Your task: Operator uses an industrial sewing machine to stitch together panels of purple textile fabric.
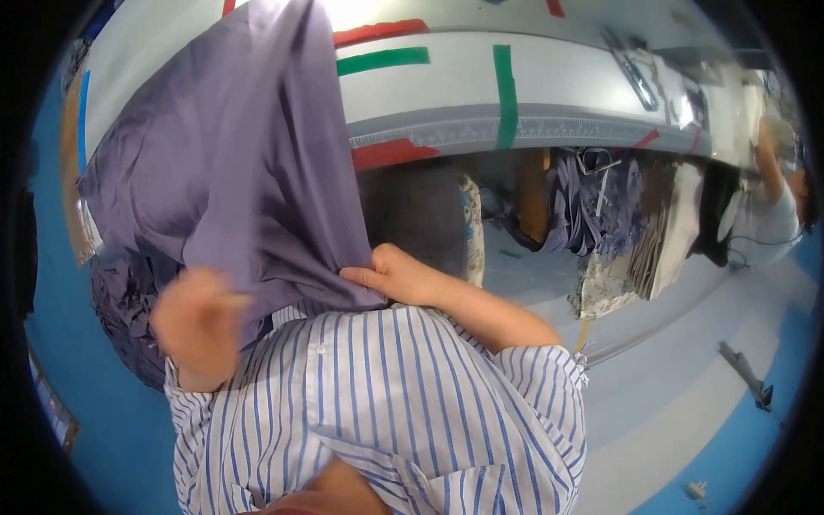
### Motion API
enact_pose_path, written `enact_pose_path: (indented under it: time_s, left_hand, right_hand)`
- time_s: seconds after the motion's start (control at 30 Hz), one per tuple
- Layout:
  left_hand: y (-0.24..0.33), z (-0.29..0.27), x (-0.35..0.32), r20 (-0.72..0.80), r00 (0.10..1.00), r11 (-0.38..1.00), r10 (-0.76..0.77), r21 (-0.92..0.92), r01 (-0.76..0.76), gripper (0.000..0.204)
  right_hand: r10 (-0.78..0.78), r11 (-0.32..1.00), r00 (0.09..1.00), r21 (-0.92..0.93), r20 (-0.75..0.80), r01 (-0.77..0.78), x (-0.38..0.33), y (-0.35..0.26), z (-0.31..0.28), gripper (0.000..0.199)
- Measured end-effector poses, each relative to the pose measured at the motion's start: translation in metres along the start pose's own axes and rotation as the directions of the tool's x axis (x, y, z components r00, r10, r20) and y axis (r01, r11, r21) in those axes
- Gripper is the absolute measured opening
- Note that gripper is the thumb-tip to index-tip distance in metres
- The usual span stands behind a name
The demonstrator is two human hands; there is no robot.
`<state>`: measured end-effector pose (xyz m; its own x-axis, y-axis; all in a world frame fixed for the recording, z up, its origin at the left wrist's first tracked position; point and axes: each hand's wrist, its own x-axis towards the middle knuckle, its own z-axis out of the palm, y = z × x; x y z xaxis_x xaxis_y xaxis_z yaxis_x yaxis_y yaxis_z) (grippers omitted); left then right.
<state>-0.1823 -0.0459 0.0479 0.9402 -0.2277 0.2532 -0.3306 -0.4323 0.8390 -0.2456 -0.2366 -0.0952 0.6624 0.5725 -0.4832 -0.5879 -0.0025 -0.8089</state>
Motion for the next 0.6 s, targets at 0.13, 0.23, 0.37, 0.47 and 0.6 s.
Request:
enact_pose_path:
  time_s: [0.13, 0.23, 0.37, 0.47, 0.6]
  left_hand:
    - [-0.018, 0.035, -0.004, 0.666, 0.729, 0.831, 0.157, 0.310, -0.462, 0.012]
    - [-0.035, 0.053, -0.019, 0.687, 0.722, 0.868, -0.077, 0.402, -0.290, 0.011]
    - [-0.042, 0.059, -0.020, 0.673, 0.728, 0.863, -0.134, 0.440, -0.248, 0.008]
    - [-0.043, 0.058, -0.006, 0.654, 0.750, 0.911, -0.104, 0.365, -0.191, 0.020]
    - [-0.039, 0.050, 0.015, 0.798, 0.595, 0.917, -0.098, 0.304, -0.257, 0.019]
  right_hand:
    - [-0.166, 0.921, 0.986, -0.359, -0.010, 0.152, -0.006, 0.003, -0.004, 0.042]
    - [-0.190, 0.831, 0.982, -0.532, 0.001, 0.161, -0.002, 0.003, -0.001, 0.040]
    - [-0.226, 0.596, 0.968, -0.771, 0.109, 0.226, -0.006, -0.024, -0.001, 0.024]
    - [-0.384, 0.362, 0.895, -0.855, 0.226, 0.371, -0.015, -0.067, -0.025, 0.016]
    - [-0.762, -0.095, 0.620, -0.980, 0.186, 0.177, -0.008, -0.100, -0.053, 0.033]
